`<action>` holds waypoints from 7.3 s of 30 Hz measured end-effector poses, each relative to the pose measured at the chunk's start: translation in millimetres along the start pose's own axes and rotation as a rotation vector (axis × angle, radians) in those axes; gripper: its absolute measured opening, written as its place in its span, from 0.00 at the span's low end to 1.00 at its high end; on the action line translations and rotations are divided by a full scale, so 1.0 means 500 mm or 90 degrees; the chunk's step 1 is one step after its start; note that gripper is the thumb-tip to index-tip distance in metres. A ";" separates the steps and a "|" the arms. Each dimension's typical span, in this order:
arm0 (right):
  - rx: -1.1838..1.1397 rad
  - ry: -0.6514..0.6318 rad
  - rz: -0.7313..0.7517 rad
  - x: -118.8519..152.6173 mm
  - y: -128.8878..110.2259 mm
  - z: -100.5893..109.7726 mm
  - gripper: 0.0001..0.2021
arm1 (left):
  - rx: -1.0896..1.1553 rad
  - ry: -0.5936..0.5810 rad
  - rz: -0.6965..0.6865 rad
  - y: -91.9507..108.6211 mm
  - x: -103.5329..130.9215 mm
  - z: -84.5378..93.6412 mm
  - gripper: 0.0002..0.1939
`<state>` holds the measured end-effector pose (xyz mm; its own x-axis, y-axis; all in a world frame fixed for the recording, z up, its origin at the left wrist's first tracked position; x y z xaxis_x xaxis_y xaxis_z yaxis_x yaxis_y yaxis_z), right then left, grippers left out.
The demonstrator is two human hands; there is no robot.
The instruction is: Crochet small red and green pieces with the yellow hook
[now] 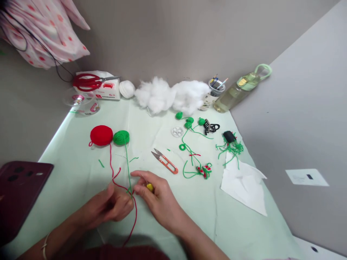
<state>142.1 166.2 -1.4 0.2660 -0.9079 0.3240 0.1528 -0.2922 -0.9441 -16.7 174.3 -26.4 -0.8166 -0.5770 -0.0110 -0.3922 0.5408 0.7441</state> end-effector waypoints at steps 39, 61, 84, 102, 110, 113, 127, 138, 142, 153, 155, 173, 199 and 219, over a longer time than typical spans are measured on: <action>-0.100 0.061 0.092 0.054 -0.066 0.102 0.18 | -0.139 0.526 -0.200 0.118 -0.070 -0.053 0.11; -0.258 -0.005 0.072 0.024 -0.078 0.073 0.19 | -0.102 0.390 -0.111 0.108 -0.116 -0.053 0.11; 0.084 0.319 0.405 0.043 -0.073 0.076 0.10 | -0.030 0.396 -0.103 0.094 -0.123 -0.039 0.12; 0.024 0.220 0.266 0.038 -0.059 0.086 0.22 | -0.224 0.181 0.048 0.090 -0.129 -0.031 0.19; -0.128 0.208 0.366 0.044 -0.061 0.063 0.10 | -0.006 0.278 -0.044 0.095 -0.123 -0.054 0.21; 0.079 0.300 0.481 0.061 -0.074 0.049 0.10 | 0.083 0.277 -0.050 0.095 -0.122 -0.064 0.21; -0.090 0.300 0.271 0.036 -0.060 0.061 0.15 | -0.279 0.301 -0.130 0.099 -0.111 -0.055 0.14; 0.178 0.503 0.516 0.058 -0.057 0.023 0.18 | -0.072 0.411 -0.162 0.064 -0.109 -0.066 0.19; 0.309 0.519 0.582 0.062 -0.046 0.011 0.25 | 0.022 0.378 -0.099 0.062 -0.110 -0.077 0.20; -0.134 0.356 0.441 0.033 -0.049 0.044 0.11 | 0.071 0.357 -0.069 0.072 -0.113 -0.075 0.19; -0.157 0.351 0.437 0.031 -0.044 0.044 0.10 | 0.070 0.357 -0.068 0.074 -0.113 -0.075 0.19; -0.272 0.359 0.374 0.027 -0.037 0.061 0.06 | 0.062 0.389 -0.029 0.085 -0.115 -0.055 0.18; -0.196 0.333 0.357 0.033 -0.049 0.066 0.08 | -0.042 0.342 -0.059 0.084 -0.113 -0.058 0.12; -0.013 0.456 0.451 0.054 -0.065 0.076 0.10 | 0.057 0.332 -0.027 0.072 -0.120 -0.051 0.15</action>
<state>180.7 162.5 40.2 -0.3459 -0.8397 -0.4187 0.1636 0.3854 -0.9081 29.2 212.7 18.2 -0.4888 -0.8152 0.3106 -0.4743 0.5472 0.6896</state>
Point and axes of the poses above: each hand's wrist, its own x-axis away from the middle knuckle, its own z-axis out of the back of the hand, y = z × x, the point moved 3 cm from there along -x, towards the middle knuckle, and after that the axes turned 3 degrees about -z, right-handed, at the moved point
